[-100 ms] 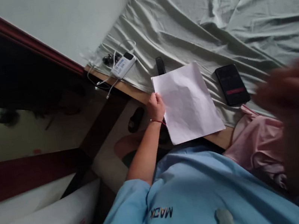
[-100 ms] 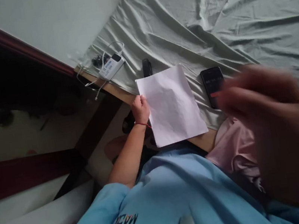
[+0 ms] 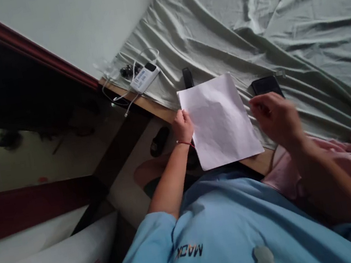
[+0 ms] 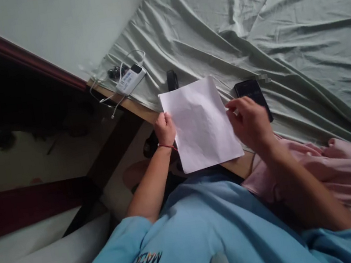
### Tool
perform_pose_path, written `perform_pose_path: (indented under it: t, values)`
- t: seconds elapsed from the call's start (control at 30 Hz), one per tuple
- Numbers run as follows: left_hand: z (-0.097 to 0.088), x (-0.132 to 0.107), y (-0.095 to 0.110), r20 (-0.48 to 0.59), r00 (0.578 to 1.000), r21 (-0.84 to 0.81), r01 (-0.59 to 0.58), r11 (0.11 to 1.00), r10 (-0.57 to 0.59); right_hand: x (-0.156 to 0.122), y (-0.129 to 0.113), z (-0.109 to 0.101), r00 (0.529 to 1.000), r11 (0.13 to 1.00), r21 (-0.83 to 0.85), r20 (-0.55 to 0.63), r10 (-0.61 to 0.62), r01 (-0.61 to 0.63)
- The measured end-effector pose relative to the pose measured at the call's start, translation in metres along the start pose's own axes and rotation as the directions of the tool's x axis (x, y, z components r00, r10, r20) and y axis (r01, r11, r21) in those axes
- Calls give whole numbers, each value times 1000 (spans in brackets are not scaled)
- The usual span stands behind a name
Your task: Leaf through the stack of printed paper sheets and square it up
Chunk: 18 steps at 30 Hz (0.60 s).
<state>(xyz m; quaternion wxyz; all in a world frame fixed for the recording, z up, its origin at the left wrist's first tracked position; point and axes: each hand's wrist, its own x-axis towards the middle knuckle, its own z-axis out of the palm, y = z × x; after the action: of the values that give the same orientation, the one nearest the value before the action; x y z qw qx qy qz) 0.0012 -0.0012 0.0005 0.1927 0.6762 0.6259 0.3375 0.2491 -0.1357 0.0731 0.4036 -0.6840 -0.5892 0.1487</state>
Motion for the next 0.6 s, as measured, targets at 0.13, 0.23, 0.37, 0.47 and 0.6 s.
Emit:
perform_pose_path:
  t: [0.13, 0.23, 0.37, 0.47, 0.6]
  values:
    - [-1, -1, 2, -2, 1000, 10, 20, 1000, -19, -8, 9, 30, 996, 961, -262, -39, 80, -87]
    - [-1, -2, 3, 6, 1000, 19, 27, 999, -27, -14, 12, 40, 995, 932, -347, -12, 103, -100]
    - [0, -3, 1, -28, 999, 20, 23, 1000, -22, -19, 17, 39, 988, 915, -385, 47, 148, -119]
    - [1, -4, -1, -41, 999, 23, 16, 1000, -15, -18, 22, 36, 984, 937, -326, 78, 158, -124]
    - [2, -4, -4, -53, 998, 31, 22, 999, -20, -13, 32, 34, 972, 965, -139, 47, 231, -223]
